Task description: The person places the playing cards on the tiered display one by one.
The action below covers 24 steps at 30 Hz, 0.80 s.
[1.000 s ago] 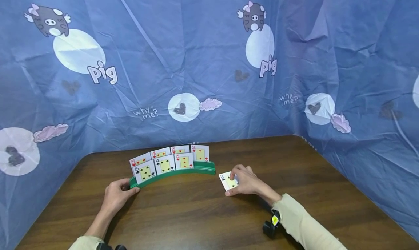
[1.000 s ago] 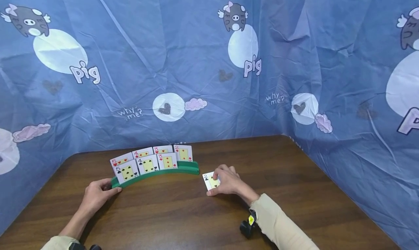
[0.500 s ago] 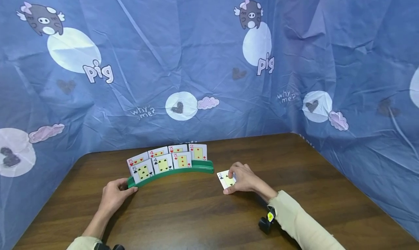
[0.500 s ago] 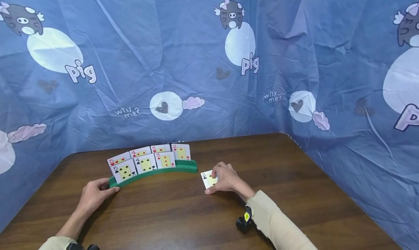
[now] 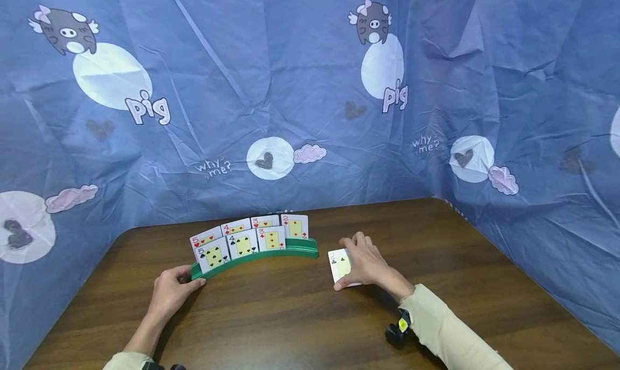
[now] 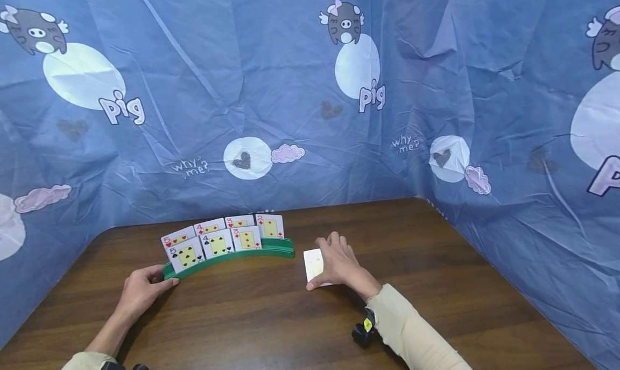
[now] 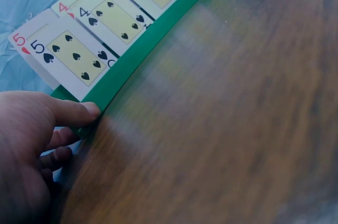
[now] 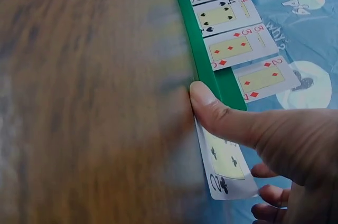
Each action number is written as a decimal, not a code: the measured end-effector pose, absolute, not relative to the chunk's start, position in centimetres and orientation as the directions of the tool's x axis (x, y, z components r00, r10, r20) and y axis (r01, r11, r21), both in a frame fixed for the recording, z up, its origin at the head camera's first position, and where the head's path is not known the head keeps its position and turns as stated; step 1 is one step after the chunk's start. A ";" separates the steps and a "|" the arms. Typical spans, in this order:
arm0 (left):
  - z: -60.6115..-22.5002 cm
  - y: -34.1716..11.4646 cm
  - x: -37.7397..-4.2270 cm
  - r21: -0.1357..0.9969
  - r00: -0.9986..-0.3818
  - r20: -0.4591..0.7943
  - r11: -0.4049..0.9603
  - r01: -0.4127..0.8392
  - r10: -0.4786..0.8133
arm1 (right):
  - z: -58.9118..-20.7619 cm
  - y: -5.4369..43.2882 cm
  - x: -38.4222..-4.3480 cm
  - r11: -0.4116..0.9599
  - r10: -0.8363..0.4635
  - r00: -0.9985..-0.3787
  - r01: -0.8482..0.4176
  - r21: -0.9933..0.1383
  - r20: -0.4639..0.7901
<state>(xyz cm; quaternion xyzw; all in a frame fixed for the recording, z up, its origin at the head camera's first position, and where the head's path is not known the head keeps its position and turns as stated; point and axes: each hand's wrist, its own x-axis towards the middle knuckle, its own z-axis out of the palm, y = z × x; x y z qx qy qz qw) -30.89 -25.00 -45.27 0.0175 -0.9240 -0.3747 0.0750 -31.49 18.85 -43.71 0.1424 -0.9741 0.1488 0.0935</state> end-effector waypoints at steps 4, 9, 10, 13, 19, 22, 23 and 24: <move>-45.2 -25.0 -30.9 0.694 -0.988 0.120 0.720 0.014 -0.095 | -43.4 18.8 -31.3 0.931 -0.241 -0.936 -0.297 -0.211 0.255; -45.2 -25.0 -30.9 0.690 -0.989 0.113 0.723 0.006 -0.100 | -43.1 18.8 -31.1 0.948 -0.230 -0.937 -0.277 -0.158 0.262; -45.2 -25.0 -30.9 0.690 -0.989 0.114 0.724 0.007 -0.099 | -43.0 18.8 -31.1 0.951 -0.228 -0.938 -0.272 -0.146 0.262; -45.2 -25.1 -30.9 0.688 -0.988 0.123 0.725 0.015 -0.096 | -42.6 18.8 -31.0 0.959 -0.215 -0.946 -0.251 -0.129 0.244; -45.3 -25.1 -30.9 0.688 -0.986 0.140 0.725 0.028 -0.095 | -41.9 19.1 -30.8 0.961 -0.203 -0.958 -0.234 -0.146 0.200; -45.3 -25.0 -30.8 0.688 -0.984 0.145 0.725 0.028 -0.099 | -41.6 19.4 -30.8 0.947 -0.219 -0.947 -0.264 -0.183 0.233; -45.3 -24.9 -30.8 0.688 -0.984 0.147 0.725 0.031 -0.098 | -41.5 19.5 -30.8 0.939 -0.228 -0.939 -0.282 -0.198 0.256; -45.3 -24.9 -30.8 0.686 -0.984 0.150 0.727 0.032 -0.098 | -41.4 19.6 -30.7 0.930 -0.237 -0.931 -0.300 -0.211 0.279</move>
